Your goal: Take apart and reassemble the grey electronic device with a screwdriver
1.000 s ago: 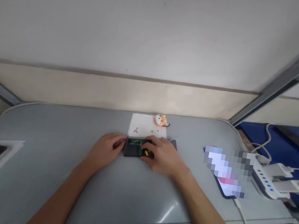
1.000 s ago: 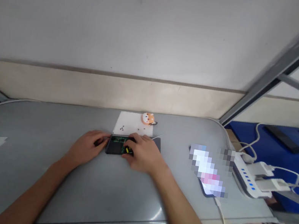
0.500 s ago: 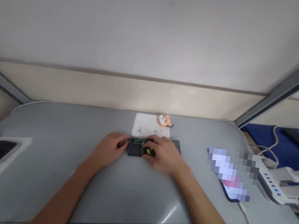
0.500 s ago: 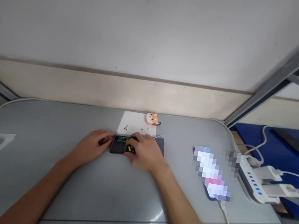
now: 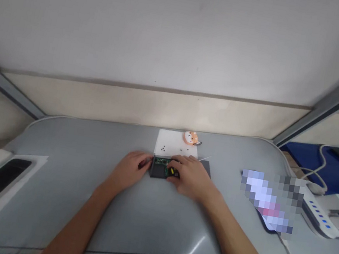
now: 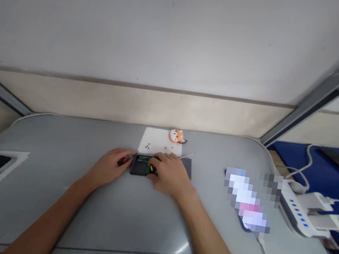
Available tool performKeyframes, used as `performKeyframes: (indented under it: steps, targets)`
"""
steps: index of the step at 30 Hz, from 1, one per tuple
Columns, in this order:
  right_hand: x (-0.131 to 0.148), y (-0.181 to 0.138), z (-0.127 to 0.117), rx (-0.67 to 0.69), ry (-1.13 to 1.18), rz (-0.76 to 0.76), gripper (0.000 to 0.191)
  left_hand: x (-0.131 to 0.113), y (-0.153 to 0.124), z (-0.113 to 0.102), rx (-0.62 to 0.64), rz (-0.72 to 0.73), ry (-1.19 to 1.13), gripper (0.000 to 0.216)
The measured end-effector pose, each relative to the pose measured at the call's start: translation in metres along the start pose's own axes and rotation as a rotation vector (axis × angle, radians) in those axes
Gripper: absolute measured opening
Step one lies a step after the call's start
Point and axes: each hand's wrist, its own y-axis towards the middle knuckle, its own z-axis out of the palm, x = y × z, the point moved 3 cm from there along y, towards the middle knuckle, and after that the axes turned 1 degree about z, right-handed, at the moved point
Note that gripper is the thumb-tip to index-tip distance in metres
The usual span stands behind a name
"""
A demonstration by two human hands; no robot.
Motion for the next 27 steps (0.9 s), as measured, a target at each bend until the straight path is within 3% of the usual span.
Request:
performKeyframes:
  steps: [4, 7, 11, 13, 15, 18, 22, 27]
  targets:
    - [-0.006, -0.011, -0.015, -0.149, 0.134, 0.012, 0.029, -0.009, -0.001, -0.009, -0.124, 0.001, 0.004, 0.024]
    - [-0.012, -0.020, -0.043, -0.479, 0.381, 0.065, 0.019, -0.028, 0.003, -0.014, -0.198, 0.072, -0.002, 0.023]
    - [-0.027, -0.019, -0.073, -1.071, 0.723, 0.274, 0.035, -0.058, 0.019, -0.002, 0.018, 0.220, -0.026, 0.042]
    - [-0.038, -0.009, -0.068, -1.238, 0.897, 0.421, 0.052, -0.068, 0.027, 0.007, 0.118, 0.263, -0.025, 0.052]
    - [-0.051, 0.003, -0.050, -1.233, 1.039, 0.609, 0.058, -0.072, 0.031, 0.013, 0.160, 0.271, -0.030, 0.054]
    - [-0.067, 0.010, -0.021, -1.117, 1.103, 0.873, 0.057, -0.068, 0.031, 0.019, 0.155, 0.241, -0.054, 0.050]
    - [-0.077, 0.006, -0.010, -0.960, 1.096, 0.905, 0.056, -0.058, 0.026, 0.022, 0.134, 0.224, -0.076, 0.050]
    - [-0.081, -0.001, -0.027, -0.996, 0.975, 0.804, 0.057, -0.051, 0.025, 0.024, 0.111, 0.234, -0.072, 0.050]
